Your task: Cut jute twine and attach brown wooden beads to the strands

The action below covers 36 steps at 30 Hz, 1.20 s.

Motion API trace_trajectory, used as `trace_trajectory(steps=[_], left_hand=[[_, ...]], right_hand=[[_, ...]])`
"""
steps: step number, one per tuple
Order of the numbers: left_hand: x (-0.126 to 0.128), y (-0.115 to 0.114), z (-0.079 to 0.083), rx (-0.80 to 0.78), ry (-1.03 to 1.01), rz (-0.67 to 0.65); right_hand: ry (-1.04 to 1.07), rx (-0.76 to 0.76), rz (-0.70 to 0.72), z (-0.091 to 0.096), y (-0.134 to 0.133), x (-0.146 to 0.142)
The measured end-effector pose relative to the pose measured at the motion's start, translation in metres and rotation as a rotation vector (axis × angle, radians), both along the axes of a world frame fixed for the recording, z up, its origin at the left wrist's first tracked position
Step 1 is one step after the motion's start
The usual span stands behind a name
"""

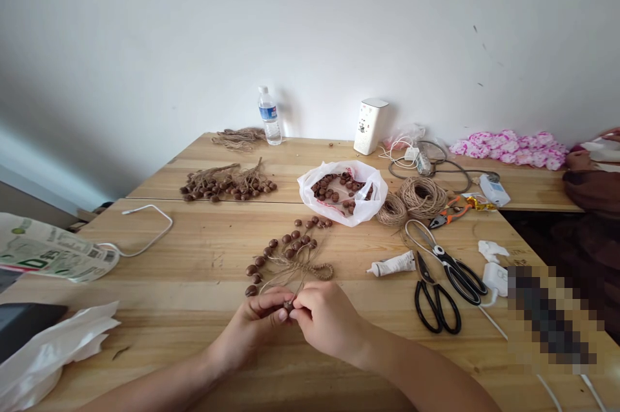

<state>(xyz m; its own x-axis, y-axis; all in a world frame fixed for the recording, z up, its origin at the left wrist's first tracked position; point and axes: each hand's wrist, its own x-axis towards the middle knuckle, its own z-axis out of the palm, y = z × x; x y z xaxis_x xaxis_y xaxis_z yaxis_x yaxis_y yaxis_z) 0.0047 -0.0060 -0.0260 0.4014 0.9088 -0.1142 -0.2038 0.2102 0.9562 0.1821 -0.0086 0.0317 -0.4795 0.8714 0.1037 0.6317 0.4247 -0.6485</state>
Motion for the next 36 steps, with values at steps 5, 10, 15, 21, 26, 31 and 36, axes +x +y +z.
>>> trace_trajectory(steps=[5,10,15,21,26,31,36], left_hand=[[0.005,-0.004,0.004,-0.083,0.025,-0.099],[0.013,-0.009,0.000,-0.174,0.165,-0.168],[0.021,-0.019,-0.006,-0.067,0.268,-0.099],[0.023,-0.029,-0.016,0.166,0.354,0.007],[0.023,-0.029,-0.019,0.216,0.363,0.063],[0.026,-0.027,-0.020,0.079,0.307,0.041],[0.020,-0.022,-0.015,0.168,0.350,-0.056]], right_hand=[[-0.094,-0.089,0.003,0.000,-0.001,0.001],[-0.260,-0.203,0.031,-0.002,0.001,0.005],[-0.171,-0.519,0.050,-0.012,0.017,0.011],[0.146,-0.939,0.020,-0.042,0.024,0.022],[0.245,-0.897,0.033,-0.052,0.017,0.029],[0.219,-0.736,0.050,-0.048,0.012,0.029],[0.199,-0.624,0.075,-0.051,0.012,0.028]])
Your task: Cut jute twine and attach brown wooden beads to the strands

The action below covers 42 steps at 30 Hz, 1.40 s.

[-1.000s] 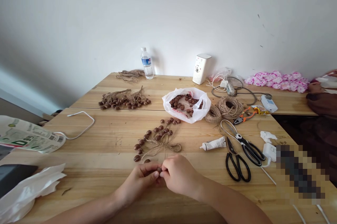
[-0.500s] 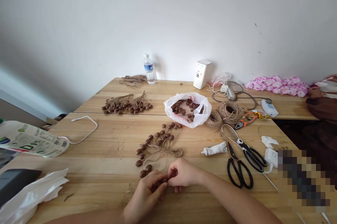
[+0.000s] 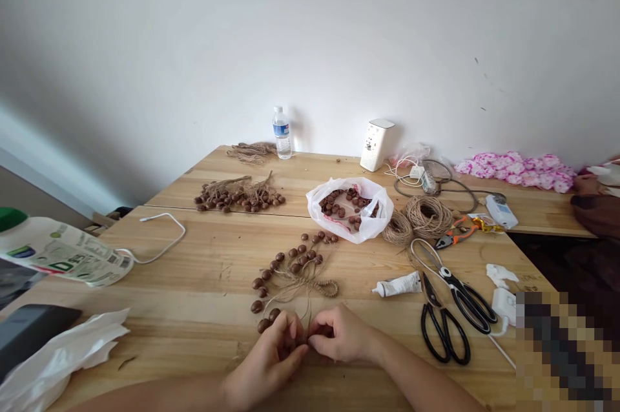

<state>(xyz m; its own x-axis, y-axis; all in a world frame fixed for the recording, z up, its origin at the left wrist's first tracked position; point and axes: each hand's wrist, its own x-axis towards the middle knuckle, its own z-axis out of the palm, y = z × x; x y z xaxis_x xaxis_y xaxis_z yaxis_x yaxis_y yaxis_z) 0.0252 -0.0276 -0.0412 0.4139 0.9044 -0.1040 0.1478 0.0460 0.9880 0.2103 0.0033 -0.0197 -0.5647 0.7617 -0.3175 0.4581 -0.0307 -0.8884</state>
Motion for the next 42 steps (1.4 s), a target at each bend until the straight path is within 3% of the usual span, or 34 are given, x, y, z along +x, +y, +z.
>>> trace_trajectory(steps=[7,11,42], left_hand=[[-0.0060,0.0064,0.0056,0.235,0.056,-0.165],[-0.0065,0.0076,0.0028,0.300,0.089,-0.183],[-0.0068,0.0106,-0.0015,0.339,0.059,-0.245]], right_hand=[[0.049,-0.157,0.020,-0.0015,0.0054,0.0045],[0.032,-0.174,0.054,0.0028,0.0074,0.0064],[0.040,-0.146,0.085,-0.0037,0.0071,0.0086]])
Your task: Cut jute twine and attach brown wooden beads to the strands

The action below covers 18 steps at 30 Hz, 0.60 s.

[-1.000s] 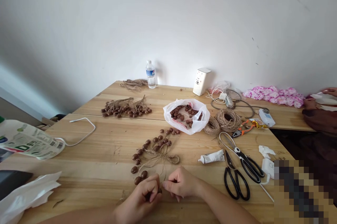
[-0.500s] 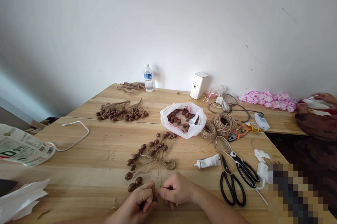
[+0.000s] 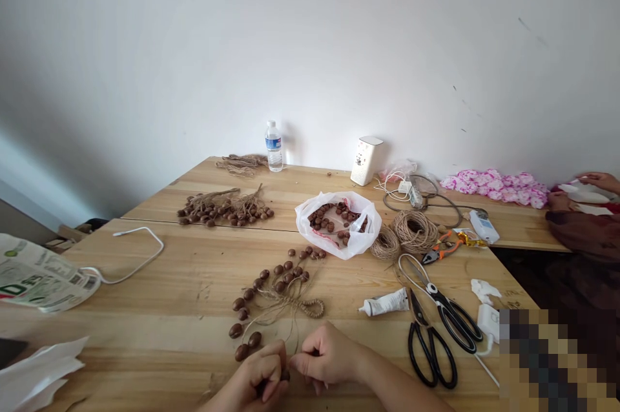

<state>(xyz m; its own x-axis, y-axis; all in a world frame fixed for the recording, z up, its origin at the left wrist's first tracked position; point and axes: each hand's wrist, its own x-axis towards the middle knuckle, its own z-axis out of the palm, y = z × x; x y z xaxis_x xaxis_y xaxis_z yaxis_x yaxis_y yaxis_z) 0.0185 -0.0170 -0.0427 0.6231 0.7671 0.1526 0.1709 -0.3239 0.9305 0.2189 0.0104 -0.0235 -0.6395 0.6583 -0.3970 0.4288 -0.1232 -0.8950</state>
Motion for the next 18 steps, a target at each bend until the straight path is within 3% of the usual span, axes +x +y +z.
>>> trace_trajectory(steps=[18], left_hand=[[0.0008,-0.0009,0.0014,-0.032,-0.024,-0.021]], right_hand=[[-0.005,0.001,0.005,-0.0004,0.0007,0.0010]])
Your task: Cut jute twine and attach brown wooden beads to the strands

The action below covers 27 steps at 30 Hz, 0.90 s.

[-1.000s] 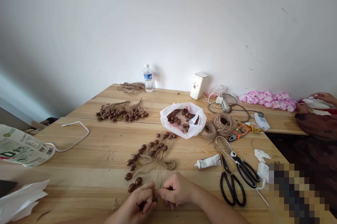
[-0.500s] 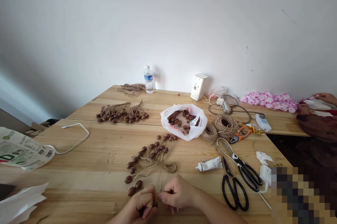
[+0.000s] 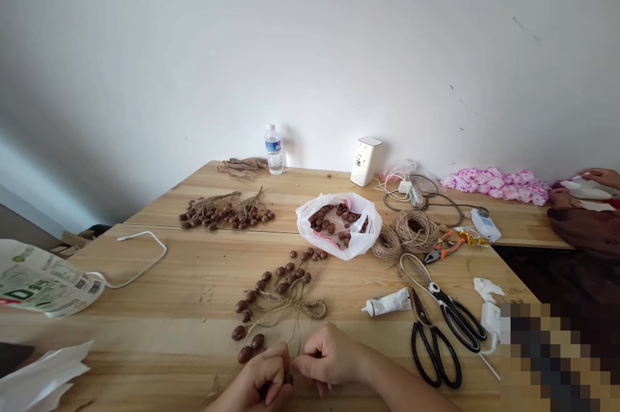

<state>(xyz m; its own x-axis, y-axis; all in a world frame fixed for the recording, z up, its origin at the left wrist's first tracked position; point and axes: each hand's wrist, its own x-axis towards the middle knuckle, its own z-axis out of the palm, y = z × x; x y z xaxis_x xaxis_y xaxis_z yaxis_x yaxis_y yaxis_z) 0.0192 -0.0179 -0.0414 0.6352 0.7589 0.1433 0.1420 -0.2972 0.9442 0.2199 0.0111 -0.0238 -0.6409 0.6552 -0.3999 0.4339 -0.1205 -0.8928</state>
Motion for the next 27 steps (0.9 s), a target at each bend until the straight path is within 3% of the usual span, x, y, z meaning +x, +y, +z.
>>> trace_trajectory(steps=[27], left_hand=[[0.0004,0.0050,-0.0031,0.013,-0.008,-0.050]], right_hand=[[-0.024,-0.021,-0.019,-0.0008,-0.0011,-0.0015]])
